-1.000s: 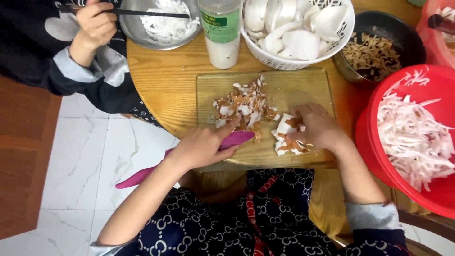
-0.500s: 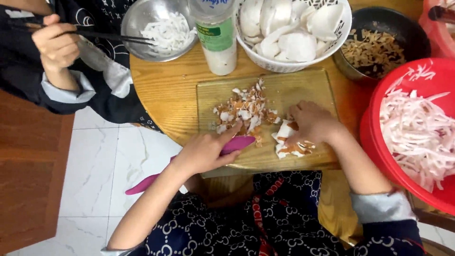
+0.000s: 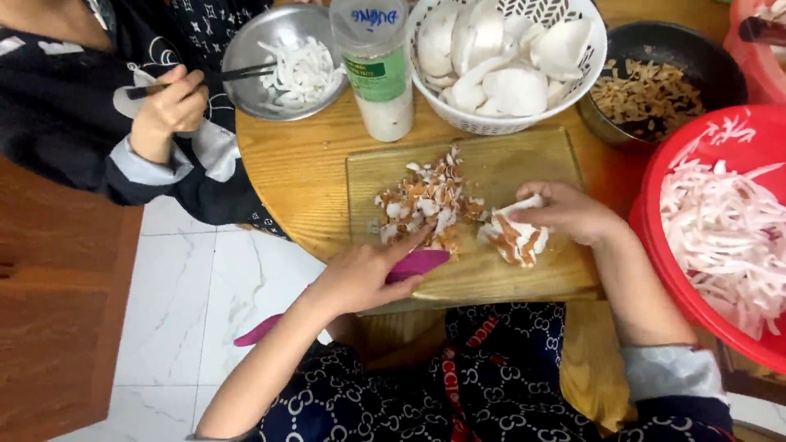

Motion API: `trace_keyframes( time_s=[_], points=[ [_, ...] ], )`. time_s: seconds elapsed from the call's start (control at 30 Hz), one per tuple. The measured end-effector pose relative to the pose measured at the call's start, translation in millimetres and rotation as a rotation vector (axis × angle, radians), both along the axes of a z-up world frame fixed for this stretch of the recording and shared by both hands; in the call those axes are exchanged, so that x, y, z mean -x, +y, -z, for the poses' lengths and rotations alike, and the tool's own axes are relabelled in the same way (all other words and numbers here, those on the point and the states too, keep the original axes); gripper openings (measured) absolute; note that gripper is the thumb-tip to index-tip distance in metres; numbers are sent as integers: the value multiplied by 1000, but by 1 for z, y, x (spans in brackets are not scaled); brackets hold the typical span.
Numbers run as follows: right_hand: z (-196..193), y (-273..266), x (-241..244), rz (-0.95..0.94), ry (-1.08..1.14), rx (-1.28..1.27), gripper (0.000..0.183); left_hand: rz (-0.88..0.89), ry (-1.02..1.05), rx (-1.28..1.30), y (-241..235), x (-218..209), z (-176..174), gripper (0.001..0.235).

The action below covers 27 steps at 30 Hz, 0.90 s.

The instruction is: A person uses a hand peeler to remove the brown outer skin from pieces of white coconut meat on a wooden table.

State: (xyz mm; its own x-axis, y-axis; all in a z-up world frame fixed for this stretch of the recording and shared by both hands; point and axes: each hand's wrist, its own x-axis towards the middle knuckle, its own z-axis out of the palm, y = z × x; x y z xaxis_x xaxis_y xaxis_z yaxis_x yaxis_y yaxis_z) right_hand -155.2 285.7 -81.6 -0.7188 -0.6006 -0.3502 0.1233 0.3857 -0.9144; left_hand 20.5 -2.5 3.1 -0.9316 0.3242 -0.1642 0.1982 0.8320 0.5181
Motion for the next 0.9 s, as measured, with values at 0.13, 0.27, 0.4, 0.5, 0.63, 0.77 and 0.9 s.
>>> trace_keyframes(
  time_s=[0.13,0.27,0.4,0.5,0.63,0.77,0.9],
  points=[
    [5,-6,-2,142,-206,364,28,27,-104,-263,5,2,-7,62],
    [5,-33,-3,227,-356,681,26,62,-198,-604,2,7,21,75],
    [-5,-74,-12,66,-409,797,16,42,-82,-832,-1,24,72,75],
    [-4,-95,-16,21,-416,829,19,15,4,-1209,-16,38,127,56],
    [-4,-109,-25,110,-355,854,13,-58,2,-1430,-24,51,137,47],
    [-9,-111,-33,160,-374,788,10,-132,40,-1381,-16,47,103,41],
    [-50,-111,-46,151,-417,608,26,-201,100,-1234,-13,45,96,43]
  ],
)
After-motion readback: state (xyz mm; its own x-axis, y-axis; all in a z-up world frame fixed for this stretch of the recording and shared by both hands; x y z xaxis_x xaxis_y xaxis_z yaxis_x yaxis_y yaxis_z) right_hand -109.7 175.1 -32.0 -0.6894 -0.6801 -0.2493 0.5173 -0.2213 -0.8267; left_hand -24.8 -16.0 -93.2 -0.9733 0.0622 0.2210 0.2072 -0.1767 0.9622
